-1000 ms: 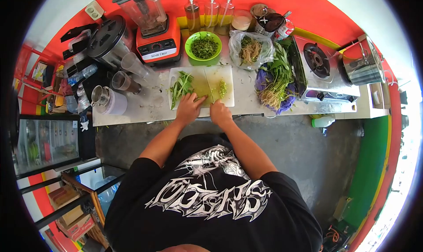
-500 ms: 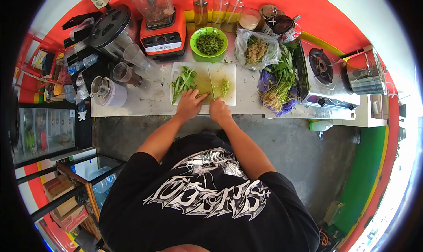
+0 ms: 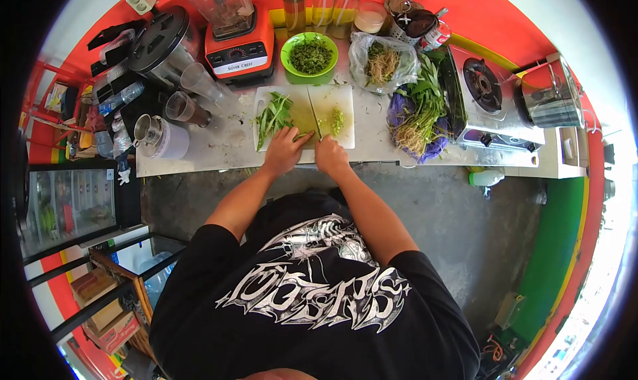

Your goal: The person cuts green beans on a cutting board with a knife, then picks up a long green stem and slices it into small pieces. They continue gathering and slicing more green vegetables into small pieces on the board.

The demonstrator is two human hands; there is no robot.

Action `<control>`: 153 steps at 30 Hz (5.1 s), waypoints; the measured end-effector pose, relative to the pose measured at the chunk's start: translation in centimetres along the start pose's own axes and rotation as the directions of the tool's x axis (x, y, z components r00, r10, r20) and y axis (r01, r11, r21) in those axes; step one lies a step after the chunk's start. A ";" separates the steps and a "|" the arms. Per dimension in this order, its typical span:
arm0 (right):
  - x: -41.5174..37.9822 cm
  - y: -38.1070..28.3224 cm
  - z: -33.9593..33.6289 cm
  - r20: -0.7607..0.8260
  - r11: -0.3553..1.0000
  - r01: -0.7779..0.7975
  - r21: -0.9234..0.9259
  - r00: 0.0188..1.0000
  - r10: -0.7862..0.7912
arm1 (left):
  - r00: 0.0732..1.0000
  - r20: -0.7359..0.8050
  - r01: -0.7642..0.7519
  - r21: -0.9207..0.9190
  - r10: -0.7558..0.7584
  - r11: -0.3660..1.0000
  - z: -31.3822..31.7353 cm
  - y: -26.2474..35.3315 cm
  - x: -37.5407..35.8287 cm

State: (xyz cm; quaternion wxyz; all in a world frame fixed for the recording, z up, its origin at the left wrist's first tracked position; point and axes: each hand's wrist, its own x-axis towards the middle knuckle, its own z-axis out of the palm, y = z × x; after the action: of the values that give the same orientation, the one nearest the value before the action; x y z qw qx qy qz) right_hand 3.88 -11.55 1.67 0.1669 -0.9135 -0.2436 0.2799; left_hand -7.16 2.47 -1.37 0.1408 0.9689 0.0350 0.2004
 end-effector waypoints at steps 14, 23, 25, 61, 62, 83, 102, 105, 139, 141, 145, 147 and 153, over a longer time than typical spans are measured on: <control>-2.6 3.9 -2.4 -0.230 0.988 0.124 0.092 0.968 -0.100 | 0.998 -0.053 -0.028 -0.064 0.024 0.998 0.2 -0.4 -0.2; -3.9 2.1 -0.9 -0.161 0.989 0.145 0.004 0.977 -0.142 | 1.000 0.008 -0.007 -0.072 0.007 0.997 0.1 -0.3 -0.1; -4.2 1.7 -1.1 -0.142 0.992 0.127 -0.014 0.982 -0.128 | 1.000 0.008 -0.003 -0.076 0.004 0.997 0.2 -0.3 -0.1; -5.2 1.0 0.7 0.066 1.000 -0.008 -0.019 0.998 0.009 | 1.000 0.010 0.020 -0.108 -0.019 0.994 1.1 -0.6 -0.4; -4.6 1.0 0.5 0.064 1.000 -0.002 -0.028 0.998 0.004 | 1.000 0.006 0.016 -0.114 -0.015 0.993 1.1 -0.6 -0.4; -4.3 0.1 0.1 0.025 0.995 0.066 -0.077 0.998 -0.065 | 1.000 -0.005 -0.019 -0.084 0.018 0.996 0.6 -0.2 -0.1; -3.5 -0.1 0.5 0.050 0.997 0.034 -0.066 0.998 -0.031 | 0.999 -0.044 0.008 -0.142 -0.014 0.990 1.0 -0.4 0.1; -2.1 -0.5 -0.3 0.060 0.996 0.064 -0.068 0.996 -0.060 | 0.995 -0.104 -0.007 -0.133 -0.007 0.991 1.2 -0.3 0.1; -4.9 -0.1 1.1 0.042 0.990 0.031 -0.134 0.999 -0.026 | 0.996 -0.030 0.075 -0.161 -0.081 0.984 1.3 -0.4 0.0; -4.2 -0.2 1.0 0.047 0.991 0.042 -0.129 0.998 -0.036 | 0.993 -0.008 0.112 -0.178 -0.115 0.978 1.4 -0.4 -0.1; -2.2 -0.7 0.5 0.047 0.992 0.069 -0.105 0.997 -0.064 | 0.996 0.003 0.084 -0.161 -0.084 0.983 1.3 -0.4 0.0; -2.6 -0.7 0.6 0.040 0.991 0.078 -0.106 0.996 -0.074 | 0.996 -0.021 0.083 -0.138 -0.086 0.987 1.2 -0.3 0.0; -4.0 -0.7 0.8 0.056 0.993 0.053 -0.108 0.997 -0.047 | 0.996 -0.010 0.088 -0.139 -0.091 0.986 1.1 -0.4 0.0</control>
State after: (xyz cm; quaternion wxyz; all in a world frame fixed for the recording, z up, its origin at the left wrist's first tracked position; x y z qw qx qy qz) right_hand 0.24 -13.04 3.08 0.1170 -0.9072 -0.2856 0.2859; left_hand -6.72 2.59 -2.47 0.2163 0.9525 0.0656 0.2039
